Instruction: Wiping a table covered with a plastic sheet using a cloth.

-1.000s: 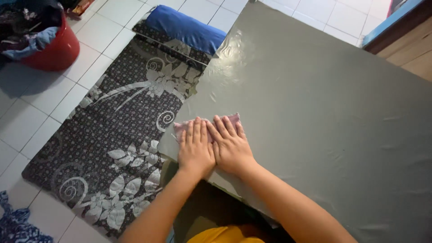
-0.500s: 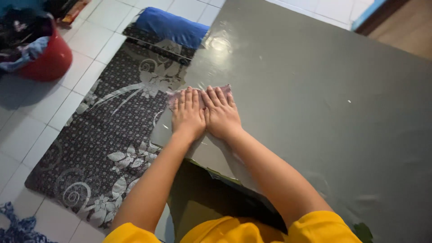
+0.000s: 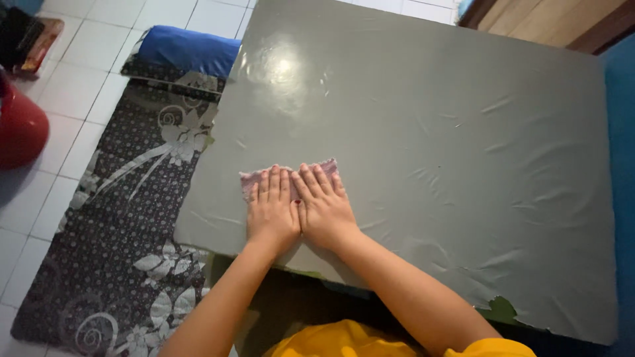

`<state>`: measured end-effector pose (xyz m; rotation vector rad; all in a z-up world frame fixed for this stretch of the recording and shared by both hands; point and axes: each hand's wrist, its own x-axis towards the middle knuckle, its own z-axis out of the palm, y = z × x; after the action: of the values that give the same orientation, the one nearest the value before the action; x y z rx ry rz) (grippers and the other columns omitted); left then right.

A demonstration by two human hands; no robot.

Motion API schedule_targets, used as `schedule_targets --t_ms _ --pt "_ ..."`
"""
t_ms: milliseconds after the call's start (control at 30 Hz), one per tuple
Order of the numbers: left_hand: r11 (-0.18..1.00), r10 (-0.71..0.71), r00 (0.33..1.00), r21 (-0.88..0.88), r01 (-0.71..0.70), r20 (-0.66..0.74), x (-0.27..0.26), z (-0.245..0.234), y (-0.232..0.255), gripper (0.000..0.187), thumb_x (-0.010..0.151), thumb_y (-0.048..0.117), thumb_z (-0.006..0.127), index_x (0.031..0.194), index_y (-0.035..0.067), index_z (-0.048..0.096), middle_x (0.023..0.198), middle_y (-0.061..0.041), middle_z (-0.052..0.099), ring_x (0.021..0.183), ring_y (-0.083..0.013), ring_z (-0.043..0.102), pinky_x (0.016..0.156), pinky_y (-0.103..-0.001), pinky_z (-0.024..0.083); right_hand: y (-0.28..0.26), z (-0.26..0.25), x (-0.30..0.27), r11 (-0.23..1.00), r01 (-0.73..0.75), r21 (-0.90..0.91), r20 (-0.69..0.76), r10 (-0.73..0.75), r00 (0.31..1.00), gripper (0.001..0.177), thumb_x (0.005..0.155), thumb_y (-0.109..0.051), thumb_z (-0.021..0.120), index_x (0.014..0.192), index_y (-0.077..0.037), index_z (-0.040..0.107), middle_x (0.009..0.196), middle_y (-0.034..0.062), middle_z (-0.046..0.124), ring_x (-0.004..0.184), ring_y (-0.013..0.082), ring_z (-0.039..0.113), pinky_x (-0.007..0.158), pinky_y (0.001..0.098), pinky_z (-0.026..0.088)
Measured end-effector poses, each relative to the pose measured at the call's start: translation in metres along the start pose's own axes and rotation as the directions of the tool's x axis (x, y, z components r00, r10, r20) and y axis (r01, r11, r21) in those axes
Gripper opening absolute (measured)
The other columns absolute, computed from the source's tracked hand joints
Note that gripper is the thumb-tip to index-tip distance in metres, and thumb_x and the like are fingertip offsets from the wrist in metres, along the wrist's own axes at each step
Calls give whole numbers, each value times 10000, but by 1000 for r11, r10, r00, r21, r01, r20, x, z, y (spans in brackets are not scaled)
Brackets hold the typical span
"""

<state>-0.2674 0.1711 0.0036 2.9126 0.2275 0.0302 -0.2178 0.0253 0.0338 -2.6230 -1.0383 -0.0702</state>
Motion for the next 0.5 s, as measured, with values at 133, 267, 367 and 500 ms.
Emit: schedule_targets --t_ms 133,267,367,500 --pt "999 21 1000 28 -21 -17 -1 2 -2 764 931 362 453 1582 12 257 1673 -185 187 1547 -347 161 1228 -507 123 1 0 1 1000 -13 -6 25 14 1000 637 972 -330 417 1566 -101 396 1639 137 348 1531 327 274 1233 548 119" --pt "998 42 999 53 -42 -8 0 2 -4 743 944 351 445 1580 12 266 1676 -190 195 1549 -348 170 1227 -507 143 -1 -4 5 999 -31 26 64 29 998 629 980 -333 414 1563 -99 383 1636 143 322 1525 336 237 1219 563 96" --pt "997 67 997 50 -66 -29 7 3 -8 742 943 342 440 1582 9 266 1671 -196 200 1545 -353 174 1223 -506 148 2 -7 14 998 -44 45 107 39 994 634 976 -331 408 1570 -114 357 1642 138 295 1525 348 204 1208 567 86" --pt "996 88 996 24 -88 -9 22 6 -7 750 949 347 425 1591 0 251 1679 -200 190 1557 -349 160 1243 -493 131 16 -14 26 999 -23 -34 198 29 980 638 992 -347 399 1596 -160 324 1683 98 269 1561 323 195 1261 540 103"
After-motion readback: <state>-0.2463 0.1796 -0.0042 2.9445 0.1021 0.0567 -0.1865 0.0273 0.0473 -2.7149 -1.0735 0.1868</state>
